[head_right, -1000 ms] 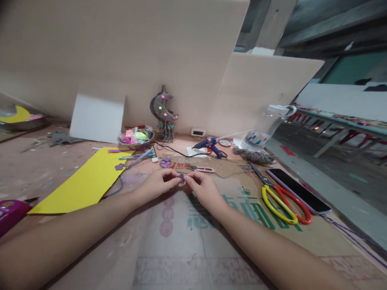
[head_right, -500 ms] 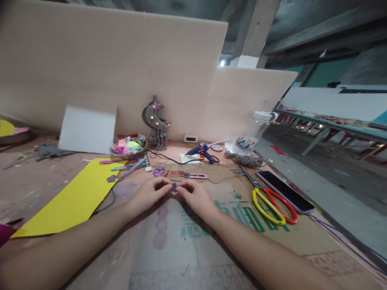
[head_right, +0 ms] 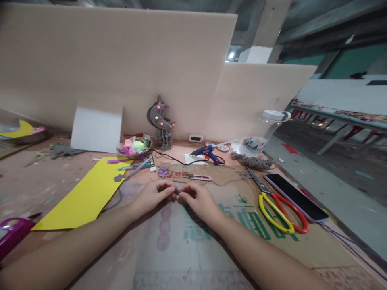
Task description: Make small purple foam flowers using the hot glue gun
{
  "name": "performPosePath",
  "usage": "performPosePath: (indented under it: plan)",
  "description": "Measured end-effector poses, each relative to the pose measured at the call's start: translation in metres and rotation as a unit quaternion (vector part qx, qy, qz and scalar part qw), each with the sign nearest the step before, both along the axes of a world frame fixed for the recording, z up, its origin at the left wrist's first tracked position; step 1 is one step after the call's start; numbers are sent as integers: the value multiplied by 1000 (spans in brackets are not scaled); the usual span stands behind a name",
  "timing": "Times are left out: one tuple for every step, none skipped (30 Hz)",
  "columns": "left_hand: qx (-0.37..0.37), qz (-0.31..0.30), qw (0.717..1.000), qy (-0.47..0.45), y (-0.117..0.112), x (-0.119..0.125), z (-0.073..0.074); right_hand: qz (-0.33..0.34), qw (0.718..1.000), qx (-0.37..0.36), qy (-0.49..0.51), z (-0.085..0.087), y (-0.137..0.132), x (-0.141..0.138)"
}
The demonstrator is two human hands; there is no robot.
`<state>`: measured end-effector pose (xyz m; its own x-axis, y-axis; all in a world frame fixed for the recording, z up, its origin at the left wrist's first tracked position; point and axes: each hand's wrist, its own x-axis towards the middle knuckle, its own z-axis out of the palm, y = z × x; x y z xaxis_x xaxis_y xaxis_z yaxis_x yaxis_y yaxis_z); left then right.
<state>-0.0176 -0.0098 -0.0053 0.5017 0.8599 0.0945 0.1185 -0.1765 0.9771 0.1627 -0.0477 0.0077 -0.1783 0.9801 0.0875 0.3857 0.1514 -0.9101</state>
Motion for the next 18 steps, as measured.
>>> performPosePath:
  plan:
    - [5, -3, 1000, 8, 0, 0, 0, 0, 1000, -8, 5, 0, 0, 0]
    - [10, -7, 1000, 17, 0, 0, 0, -1, 1000, -17, 12, 0, 1, 1]
    - [15, -9, 1000, 25, 0, -1, 0, -3, 999, -26, 19, 0, 2, 2]
    - [16, -12, 999, 32, 0, -1, 1, -5, 999, -35, 26, 0, 3, 2]
    - [15, -11, 999, 37, 0, -1, 1, -5, 998, -43, 33, 0, 3, 3]
    - [14, -9, 999, 41, 0, -1, 2, -5, 998, -51, 39, 0, 4, 4]
    - [11, -6, 999, 45, 0, -1, 2, -3, 997, -58, 44, 1, 5, 4]
    - [8, -4, 999, 48, 0, -1, 3, 1, 997, -64, 50, 1, 5, 4]
    - [5, -4, 999, 49, 0, -1, 3, 4, 996, -67, 54, 2, 5, 4]
    - [4, -4, 999, 48, 0, -2, 3, 6, 996, -66, 57, 3, 5, 4]
    - [4, -4, 999, 47, 0, -2, 2, 7, 996, -65, 58, 4, 5, 4]
    - [4, -4, 999, 46, 0, -2, 2, 7, 996, -65, 58, 5, 5, 4]
    - [5, -3, 999, 46, 0, -2, 2, 8, 996, -69, 59, 5, 5, 4]
    - [6, -3, 999, 46, 0, -3, 2, 11, 995, -76, 60, 5, 5, 3]
    - [6, -4, 999, 47, 0, -3, 2, 14, 994, -86, 59, 4, 5, 3]
    - [6, -5, 999, 47, 0, -3, 2, 17, 994, -96, 59, 4, 5, 3]
    - [5, -5, 999, 46, 0, -3, 3, 20, 993, -103, 58, 3, 5, 3]
    - [5, -4, 999, 45, 0, -3, 4, 21, 993, -105, 57, 3, 5, 2]
